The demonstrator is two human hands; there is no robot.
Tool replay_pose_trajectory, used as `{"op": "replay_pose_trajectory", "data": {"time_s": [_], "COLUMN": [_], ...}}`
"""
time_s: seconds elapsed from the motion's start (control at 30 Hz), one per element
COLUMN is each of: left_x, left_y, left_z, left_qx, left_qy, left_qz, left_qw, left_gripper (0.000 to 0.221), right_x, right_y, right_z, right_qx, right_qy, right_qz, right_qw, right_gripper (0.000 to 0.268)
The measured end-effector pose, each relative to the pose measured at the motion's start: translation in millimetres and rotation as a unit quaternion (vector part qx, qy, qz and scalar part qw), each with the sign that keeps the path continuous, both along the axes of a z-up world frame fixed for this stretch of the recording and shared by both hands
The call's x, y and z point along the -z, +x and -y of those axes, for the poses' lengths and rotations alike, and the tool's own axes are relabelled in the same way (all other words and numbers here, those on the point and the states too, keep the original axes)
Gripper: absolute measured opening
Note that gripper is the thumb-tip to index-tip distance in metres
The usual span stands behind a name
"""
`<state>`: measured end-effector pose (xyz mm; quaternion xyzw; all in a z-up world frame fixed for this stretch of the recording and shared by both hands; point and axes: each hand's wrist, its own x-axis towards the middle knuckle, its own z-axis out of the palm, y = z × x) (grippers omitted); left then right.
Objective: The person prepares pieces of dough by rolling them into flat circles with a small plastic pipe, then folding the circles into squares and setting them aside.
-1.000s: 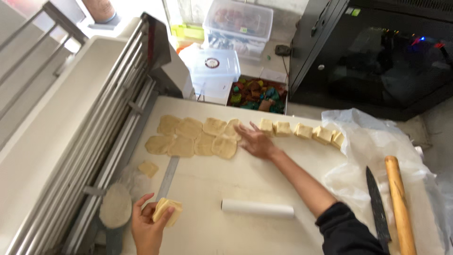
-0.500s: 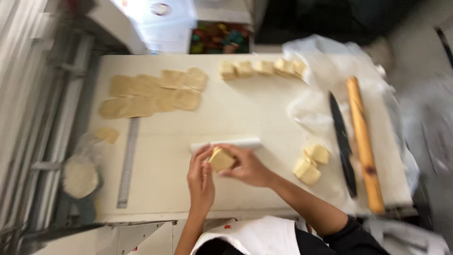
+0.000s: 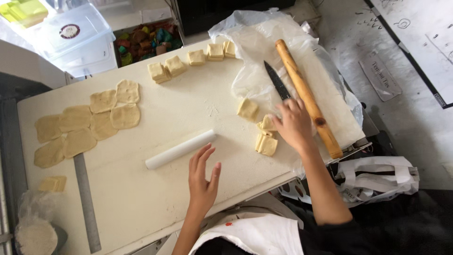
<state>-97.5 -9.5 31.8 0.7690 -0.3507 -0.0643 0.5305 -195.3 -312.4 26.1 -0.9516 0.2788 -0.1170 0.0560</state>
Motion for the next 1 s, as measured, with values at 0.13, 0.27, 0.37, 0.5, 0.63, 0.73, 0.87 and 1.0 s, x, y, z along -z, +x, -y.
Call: {"op": "replay_pose_trajectory", "data": {"time_s": [0.13,0.27,0.37,0.5,0.63,0.73,0.87,1.0], "left_x": [9.6,12.8,13.1,14.5,14.2,16.3,22.5,39.2], "left_y": [3.5,-3.7,-5.0,-7.7,-3.4,1.5,6.8,8.4], "left_z": [-3.7,-16.2,-28.2,-49.0,-67.9,-78.8,-94.0,-102.5], "left_qx": [-0.018,-0.038,-0.063,-0.099,-0.109,-0.128,-0.148,-0.129], "left_qy": [0.016,0.0,-0.004,0.022,-0.027,-0.035,0.004,0.081], "left_qz": [-0.028,-0.05,-0.057,-0.113,-0.059,-0.056,-0.01,0.111], "left_qw": [0.999,0.998,0.996,0.988,0.992,0.99,0.989,0.982], "left_gripper": [0.032,0.032,0.032,0.032,0.03,0.029,0.03,0.029], "right_x": [21.4,38.0,36.0,8.5,-18.8,-12.8,5.5,18.0], "right_y": [-23.6,-25.8,-23.0,-25.7,-15.7,15.7,84.5,124.9], "right_z": [-11.3,-15.5,-18.7,-32.4,-61.5,-115.5,-172.7,-177.8], "right_qx": [-0.025,-0.044,-0.046,-0.008,-0.036,-0.175,-0.401,-0.388], "right_qy": [0.097,0.095,0.073,0.102,0.186,0.4,0.374,0.196], "right_qz": [0.054,0.173,0.173,0.199,0.296,0.171,0.015,0.076], "right_qw": [0.993,0.979,0.981,0.975,0.936,0.883,0.836,0.898], "right_gripper": [0.042,0.034,0.029,0.038,0.042,0.042,0.05,0.043]}}
